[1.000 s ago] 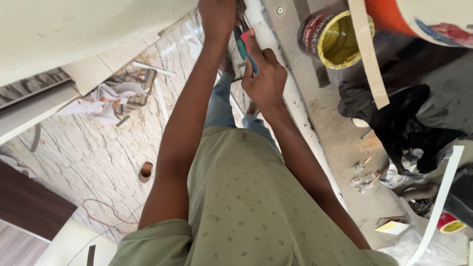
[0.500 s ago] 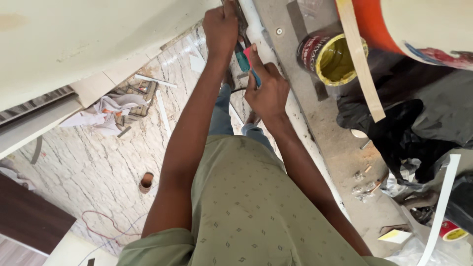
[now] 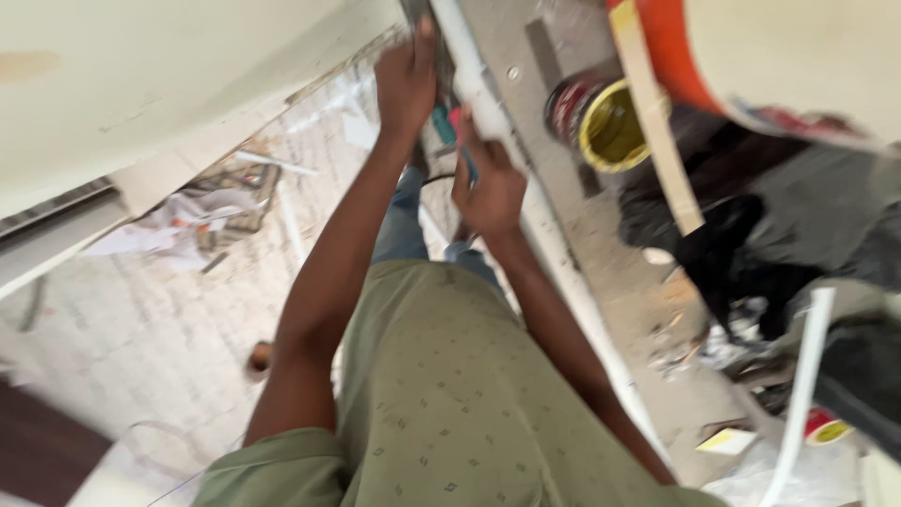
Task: The person chisels the surface and edges of a white beam using a hand chisel, removing material while moving along its length.
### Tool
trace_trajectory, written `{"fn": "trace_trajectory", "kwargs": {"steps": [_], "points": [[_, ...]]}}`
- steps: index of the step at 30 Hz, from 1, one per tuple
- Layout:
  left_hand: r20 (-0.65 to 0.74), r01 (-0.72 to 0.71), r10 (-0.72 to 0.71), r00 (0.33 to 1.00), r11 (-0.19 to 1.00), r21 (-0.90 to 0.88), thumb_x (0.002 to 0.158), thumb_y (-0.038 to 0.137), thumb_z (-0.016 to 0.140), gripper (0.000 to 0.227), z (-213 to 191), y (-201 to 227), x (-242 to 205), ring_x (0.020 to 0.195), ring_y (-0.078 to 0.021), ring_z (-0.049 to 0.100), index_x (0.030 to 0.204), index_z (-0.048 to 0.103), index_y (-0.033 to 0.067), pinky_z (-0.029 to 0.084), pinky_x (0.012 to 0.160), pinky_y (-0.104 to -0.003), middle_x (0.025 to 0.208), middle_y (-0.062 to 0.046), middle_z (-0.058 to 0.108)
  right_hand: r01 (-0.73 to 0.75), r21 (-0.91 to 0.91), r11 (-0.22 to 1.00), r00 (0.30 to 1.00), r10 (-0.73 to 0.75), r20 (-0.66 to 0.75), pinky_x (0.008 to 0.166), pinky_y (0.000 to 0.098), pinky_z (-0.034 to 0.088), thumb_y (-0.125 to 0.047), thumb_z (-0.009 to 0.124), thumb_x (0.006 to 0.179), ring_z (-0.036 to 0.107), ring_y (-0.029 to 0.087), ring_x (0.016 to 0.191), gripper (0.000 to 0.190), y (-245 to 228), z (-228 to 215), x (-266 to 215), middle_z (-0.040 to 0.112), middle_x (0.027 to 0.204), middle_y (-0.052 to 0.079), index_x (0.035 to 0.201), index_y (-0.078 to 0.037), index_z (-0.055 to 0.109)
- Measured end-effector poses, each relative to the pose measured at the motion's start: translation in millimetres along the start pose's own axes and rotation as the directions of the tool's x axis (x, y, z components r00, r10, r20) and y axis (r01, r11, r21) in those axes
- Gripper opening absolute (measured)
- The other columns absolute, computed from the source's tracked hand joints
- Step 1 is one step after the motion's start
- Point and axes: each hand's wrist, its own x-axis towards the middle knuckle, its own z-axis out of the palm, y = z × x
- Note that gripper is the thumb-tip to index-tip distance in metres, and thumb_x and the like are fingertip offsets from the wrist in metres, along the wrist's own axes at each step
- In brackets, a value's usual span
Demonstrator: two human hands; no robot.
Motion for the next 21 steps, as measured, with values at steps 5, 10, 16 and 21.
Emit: {"fn": "trace_trajectory", "kwargs": {"steps": [5,10,16,21], "points": [[0.210,0.028,-0.010,0.978,0.996,-0.084,0.110,0.049,0.037,0.065,-27.1,-5.2,-72.1,0.053,-0.0195,0.066,0.072,0.067,0.0060,0.053,0.059,-0.037,0.055,-0.007,0.063,-0.095,-0.083,0.992,0.993,0.100,0.056,0.061,0.0451,0.053,-0.012,0.071,0.095,0.064,0.036,0.072,0.055,-15.5,-26.8,-49.6,0.064,0.089,0.016,0.148,-0.013,0.058],[-0.029,-0.210,0.226,0.974,0.938,0.275,0.110,0.018,0.048,0.025,-58.4,3.8,-95.4,0.085,-0.0361,0.067,0.107,0.065,0.0000,0.054,0.078,-0.047,0.089,-0.020,0.068,-0.157,-0.020,0.987,0.978,0.159,0.134,0.059,0.0427,0.050,-0.004,0.069,0.090,0.062,0.033,0.066,0.057,-26.1,-75.7,-94.5,0.063,0.082,0.017,0.146,-0.008,0.060],[0.339,-0.618,0.535,0.774,0.521,0.589,0.087,-0.010,0.056,0.081,-67.7,37.9,-52.1,0.161,-0.0315,0.029,0.164,0.037,0.0018,0.027,0.134,-0.044,0.172,-0.016,0.033,-0.302,0.075,0.950,0.935,0.281,0.216,0.060,0.0375,0.048,-0.001,0.074,0.089,0.052,0.031,0.061,0.052,-27.1,-119.6,-144.8,0.056,0.073,0.021,0.140,-0.001,0.064],[0.586,-0.745,0.473,0.657,0.292,0.600,0.085,-0.008,0.056,0.085,-48.2,44.7,-58.6,0.163,-0.0287,0.018,0.167,0.032,-0.0021,0.016,0.134,-0.045,0.176,-0.016,0.022,-0.327,0.131,0.936,0.937,0.303,0.177,0.069,0.0328,0.053,-0.003,0.076,0.089,0.062,0.024,0.069,0.051,-15.7,-141.2,-172.6,0.067,0.087,0.021,0.138,-0.002,0.063]]}}
